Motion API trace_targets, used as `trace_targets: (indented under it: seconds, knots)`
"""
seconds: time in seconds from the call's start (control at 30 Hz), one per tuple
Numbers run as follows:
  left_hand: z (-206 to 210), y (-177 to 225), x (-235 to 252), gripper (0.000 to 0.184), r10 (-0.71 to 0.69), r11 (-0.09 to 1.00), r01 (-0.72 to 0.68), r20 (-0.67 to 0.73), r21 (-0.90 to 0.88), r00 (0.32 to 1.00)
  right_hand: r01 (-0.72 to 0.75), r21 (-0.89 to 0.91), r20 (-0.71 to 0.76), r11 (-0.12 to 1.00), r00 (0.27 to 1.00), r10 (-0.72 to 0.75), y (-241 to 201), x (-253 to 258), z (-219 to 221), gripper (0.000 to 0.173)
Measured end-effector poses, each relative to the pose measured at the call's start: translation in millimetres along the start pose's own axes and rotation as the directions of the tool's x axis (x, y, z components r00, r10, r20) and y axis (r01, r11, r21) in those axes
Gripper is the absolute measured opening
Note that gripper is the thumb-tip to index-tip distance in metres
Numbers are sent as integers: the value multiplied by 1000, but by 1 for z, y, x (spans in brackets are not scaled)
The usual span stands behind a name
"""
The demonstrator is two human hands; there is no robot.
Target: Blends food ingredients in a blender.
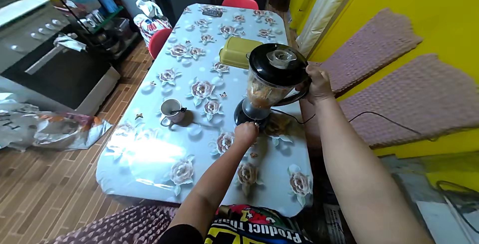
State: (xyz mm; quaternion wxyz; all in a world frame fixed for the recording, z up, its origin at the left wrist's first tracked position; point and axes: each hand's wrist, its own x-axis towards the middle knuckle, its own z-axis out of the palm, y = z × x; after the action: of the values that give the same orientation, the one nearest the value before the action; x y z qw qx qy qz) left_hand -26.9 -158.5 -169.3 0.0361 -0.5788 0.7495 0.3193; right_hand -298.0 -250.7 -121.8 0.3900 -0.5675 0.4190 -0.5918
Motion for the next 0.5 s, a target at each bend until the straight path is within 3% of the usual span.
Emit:
trace_targets:
  seconds: [0.17,0.37,0.5]
  knots:
    - [3,4,1,48,-29,1000,29,0,4,1000,-29,-22,-39,999,999,29,-5,-2,4,33]
    - [2,2,0,51,-84,990,84,3,-112,996,-6,12,-4,1000,1000,6,0,1,1,35]
    - [-3,-21,-2,52,-29,911,46,48,-409,998,-33,-11,-14,999,999,33,-1,-1,1,35]
